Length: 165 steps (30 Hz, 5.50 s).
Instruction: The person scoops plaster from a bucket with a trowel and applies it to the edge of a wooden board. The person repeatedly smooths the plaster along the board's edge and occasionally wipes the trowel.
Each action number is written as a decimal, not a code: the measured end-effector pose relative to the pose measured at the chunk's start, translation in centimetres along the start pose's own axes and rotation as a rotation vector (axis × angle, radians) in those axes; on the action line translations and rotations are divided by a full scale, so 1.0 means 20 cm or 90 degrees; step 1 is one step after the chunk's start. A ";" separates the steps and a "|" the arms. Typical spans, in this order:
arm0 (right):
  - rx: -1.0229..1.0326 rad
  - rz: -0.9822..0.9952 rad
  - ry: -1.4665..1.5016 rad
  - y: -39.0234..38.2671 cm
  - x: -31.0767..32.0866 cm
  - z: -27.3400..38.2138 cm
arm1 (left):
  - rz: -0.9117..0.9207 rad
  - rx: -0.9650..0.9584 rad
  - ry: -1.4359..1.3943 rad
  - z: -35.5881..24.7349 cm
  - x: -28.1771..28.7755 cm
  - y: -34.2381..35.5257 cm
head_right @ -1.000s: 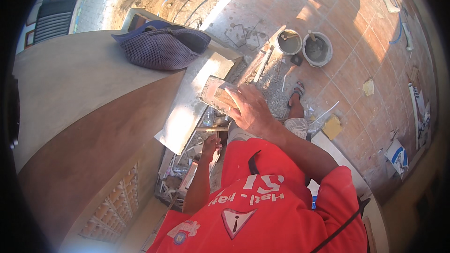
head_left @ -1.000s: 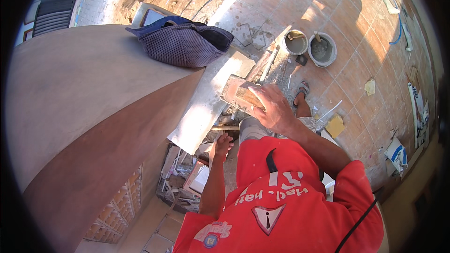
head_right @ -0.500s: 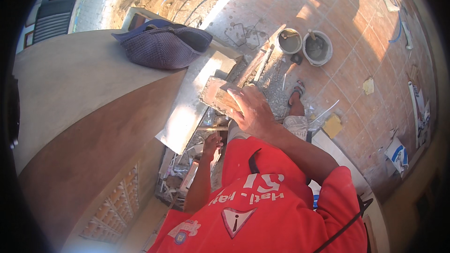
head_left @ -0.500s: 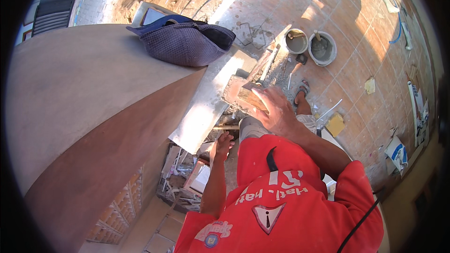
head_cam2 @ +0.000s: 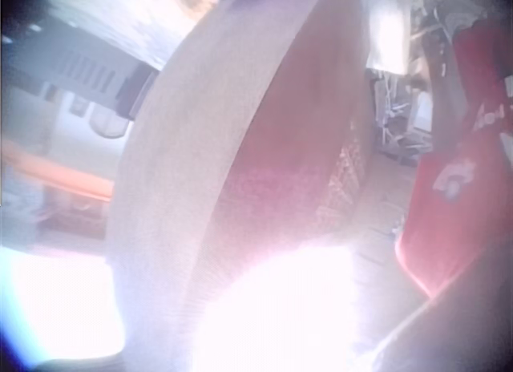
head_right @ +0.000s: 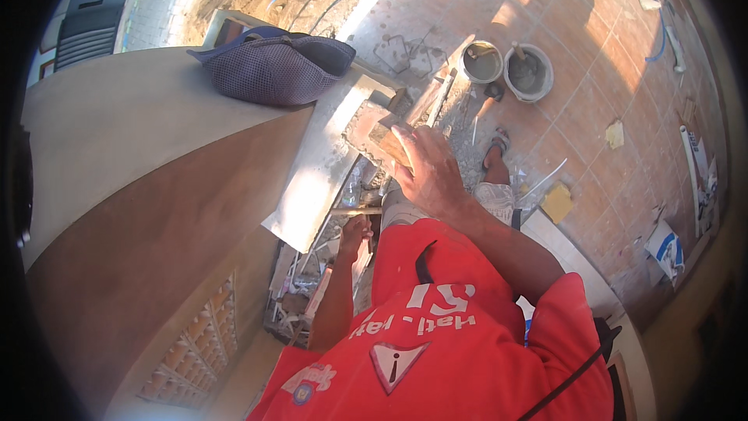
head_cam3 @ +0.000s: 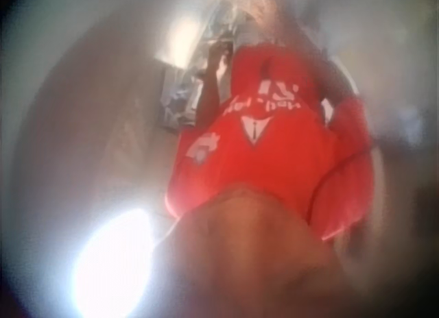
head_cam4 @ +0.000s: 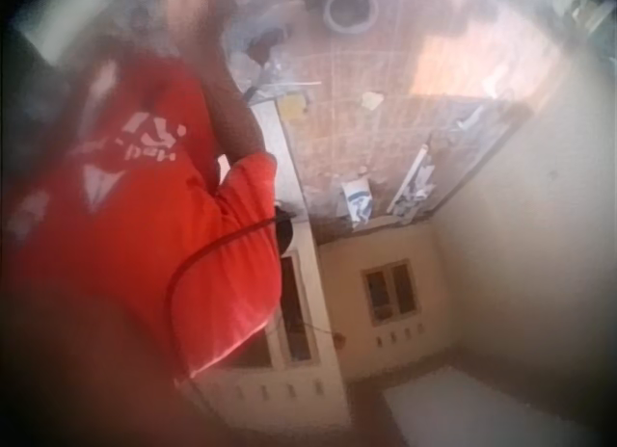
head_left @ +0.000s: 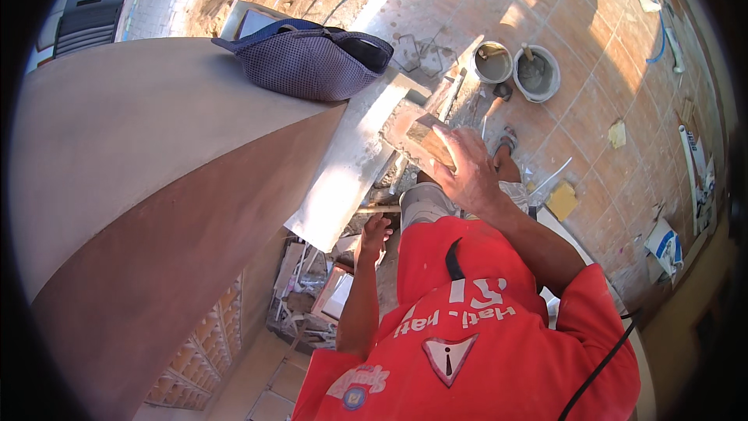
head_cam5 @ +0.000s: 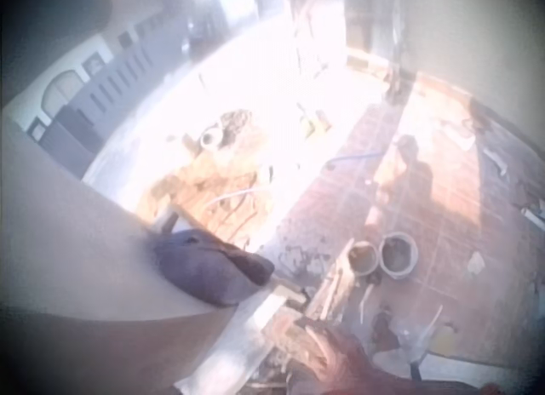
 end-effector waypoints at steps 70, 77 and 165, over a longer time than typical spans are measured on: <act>0.012 0.099 0.582 0.34 0.05 -0.79 | -0.058 0.141 0.053 0.06 -0.65 -0.08; -0.076 0.139 0.592 0.35 -0.03 -0.91 | -0.045 0.136 0.064 0.07 -0.65 -0.06; -0.191 -0.041 0.790 -0.12 -0.42 -0.33 | -0.009 0.102 0.057 0.13 -0.34 0.06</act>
Point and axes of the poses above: each hand's wrist, its own y-axis towards the middle knuckle, its own x-axis out of the back of the hand, z = x × y, the point moved 2 cm from there along y, towards the middle knuckle, and after that the axes turned 14 degrees about z, right-handed, at the moved point
